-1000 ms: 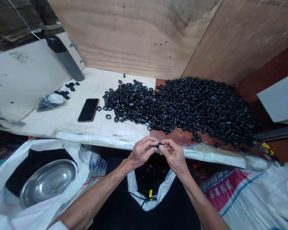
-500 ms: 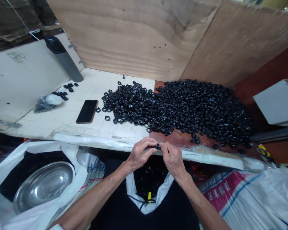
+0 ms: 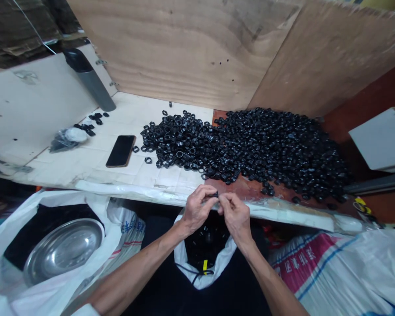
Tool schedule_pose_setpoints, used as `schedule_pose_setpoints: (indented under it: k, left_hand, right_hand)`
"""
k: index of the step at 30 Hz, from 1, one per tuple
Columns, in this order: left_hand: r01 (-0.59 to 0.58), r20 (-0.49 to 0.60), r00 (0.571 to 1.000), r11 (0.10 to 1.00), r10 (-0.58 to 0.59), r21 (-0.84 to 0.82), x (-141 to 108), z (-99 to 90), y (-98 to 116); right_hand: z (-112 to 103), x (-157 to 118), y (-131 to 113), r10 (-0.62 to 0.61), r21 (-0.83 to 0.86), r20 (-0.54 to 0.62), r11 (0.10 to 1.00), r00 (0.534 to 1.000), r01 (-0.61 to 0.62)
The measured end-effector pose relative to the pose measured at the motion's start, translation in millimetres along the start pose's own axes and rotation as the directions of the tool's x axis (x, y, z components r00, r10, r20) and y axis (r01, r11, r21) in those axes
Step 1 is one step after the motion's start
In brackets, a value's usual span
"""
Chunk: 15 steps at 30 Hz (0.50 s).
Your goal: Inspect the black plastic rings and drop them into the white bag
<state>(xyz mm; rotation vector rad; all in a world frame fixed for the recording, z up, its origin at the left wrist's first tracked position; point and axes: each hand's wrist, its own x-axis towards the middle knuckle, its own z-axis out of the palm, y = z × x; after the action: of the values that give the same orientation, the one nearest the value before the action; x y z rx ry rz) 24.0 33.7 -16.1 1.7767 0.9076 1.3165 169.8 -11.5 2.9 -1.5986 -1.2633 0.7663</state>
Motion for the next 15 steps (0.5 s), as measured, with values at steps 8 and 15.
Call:
schedule_pose_setpoints:
  k: [8,15]
  left_hand:
    - [0.196,-0.073,0.979,0.976,-0.19,0.092,27,-42.8,-35]
    - [0.176,-0.024,0.984,0.984,-0.176,0.008,20,-43.2,-35]
  right_hand:
    - [-43,-33,30,0.148,0.14,0.124,0.976,0.981,-0.165]
    - [-26,-75,119,0.188,-0.129,0.345,0.98,0.92,-0.152]
